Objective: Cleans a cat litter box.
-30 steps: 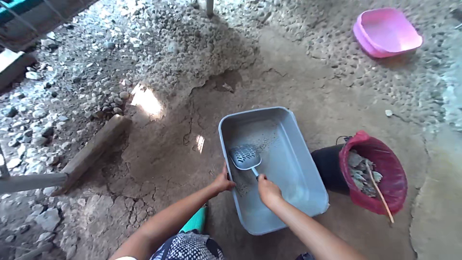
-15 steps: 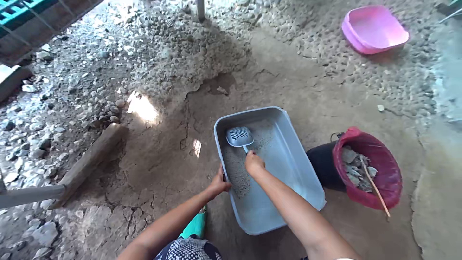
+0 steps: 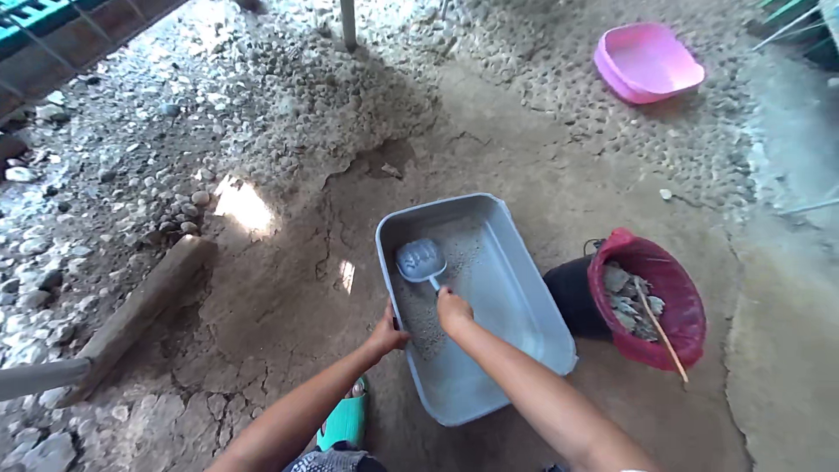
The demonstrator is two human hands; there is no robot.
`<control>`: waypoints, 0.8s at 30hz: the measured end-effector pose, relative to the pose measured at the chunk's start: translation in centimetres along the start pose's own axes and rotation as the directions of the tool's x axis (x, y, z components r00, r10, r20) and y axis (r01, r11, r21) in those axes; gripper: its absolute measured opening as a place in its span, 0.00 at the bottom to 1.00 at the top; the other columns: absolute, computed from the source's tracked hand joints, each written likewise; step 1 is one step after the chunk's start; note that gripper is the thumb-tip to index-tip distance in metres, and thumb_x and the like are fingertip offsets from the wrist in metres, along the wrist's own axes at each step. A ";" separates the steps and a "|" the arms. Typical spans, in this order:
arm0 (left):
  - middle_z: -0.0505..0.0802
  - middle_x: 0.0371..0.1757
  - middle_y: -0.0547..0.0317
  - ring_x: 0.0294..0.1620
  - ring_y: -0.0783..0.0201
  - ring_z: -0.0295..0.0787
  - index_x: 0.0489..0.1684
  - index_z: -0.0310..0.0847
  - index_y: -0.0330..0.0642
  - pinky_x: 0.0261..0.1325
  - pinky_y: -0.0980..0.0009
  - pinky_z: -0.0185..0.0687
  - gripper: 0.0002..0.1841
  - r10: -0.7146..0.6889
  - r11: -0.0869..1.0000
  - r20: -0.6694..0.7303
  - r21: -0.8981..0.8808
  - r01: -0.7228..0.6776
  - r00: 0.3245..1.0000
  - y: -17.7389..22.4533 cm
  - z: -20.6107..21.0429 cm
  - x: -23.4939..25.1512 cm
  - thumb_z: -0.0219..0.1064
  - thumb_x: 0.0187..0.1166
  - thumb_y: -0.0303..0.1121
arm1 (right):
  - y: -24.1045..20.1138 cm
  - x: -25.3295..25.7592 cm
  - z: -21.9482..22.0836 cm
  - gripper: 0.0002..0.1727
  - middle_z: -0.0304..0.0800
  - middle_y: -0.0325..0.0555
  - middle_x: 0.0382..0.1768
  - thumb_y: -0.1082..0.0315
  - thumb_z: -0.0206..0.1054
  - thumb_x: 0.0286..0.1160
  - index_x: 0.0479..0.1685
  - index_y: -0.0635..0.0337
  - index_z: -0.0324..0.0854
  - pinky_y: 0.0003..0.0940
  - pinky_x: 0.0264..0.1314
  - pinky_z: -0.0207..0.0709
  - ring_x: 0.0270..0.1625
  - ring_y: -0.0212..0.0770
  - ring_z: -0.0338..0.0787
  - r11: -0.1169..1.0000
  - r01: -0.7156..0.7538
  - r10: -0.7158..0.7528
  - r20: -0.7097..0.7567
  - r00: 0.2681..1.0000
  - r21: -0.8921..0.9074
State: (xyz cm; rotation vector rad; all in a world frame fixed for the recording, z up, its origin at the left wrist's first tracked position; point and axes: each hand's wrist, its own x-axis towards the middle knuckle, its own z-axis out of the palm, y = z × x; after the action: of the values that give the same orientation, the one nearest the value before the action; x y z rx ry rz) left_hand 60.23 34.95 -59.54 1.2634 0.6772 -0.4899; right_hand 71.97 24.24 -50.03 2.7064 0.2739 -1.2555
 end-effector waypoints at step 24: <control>0.90 0.63 0.35 0.61 0.46 0.90 0.85 0.68 0.38 0.67 0.47 0.81 0.35 0.186 0.982 -0.526 0.113 -0.148 0.830 -3.7 -2.3 -1.5 0.62 0.72 0.14 | 13.6 3.3 -5.4 0.24 0.86 0.68 0.65 0.73 0.50 0.91 0.84 0.65 0.62 0.63 0.64 0.81 0.69 0.67 0.87 0.961 -0.165 0.136 -0.137 0.981 -0.221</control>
State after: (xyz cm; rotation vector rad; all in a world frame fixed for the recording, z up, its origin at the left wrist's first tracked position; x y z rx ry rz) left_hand 56.16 36.25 -61.42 1.5264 1.0119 0.0000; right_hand 81.08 12.47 -48.37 2.5513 0.2083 -0.9560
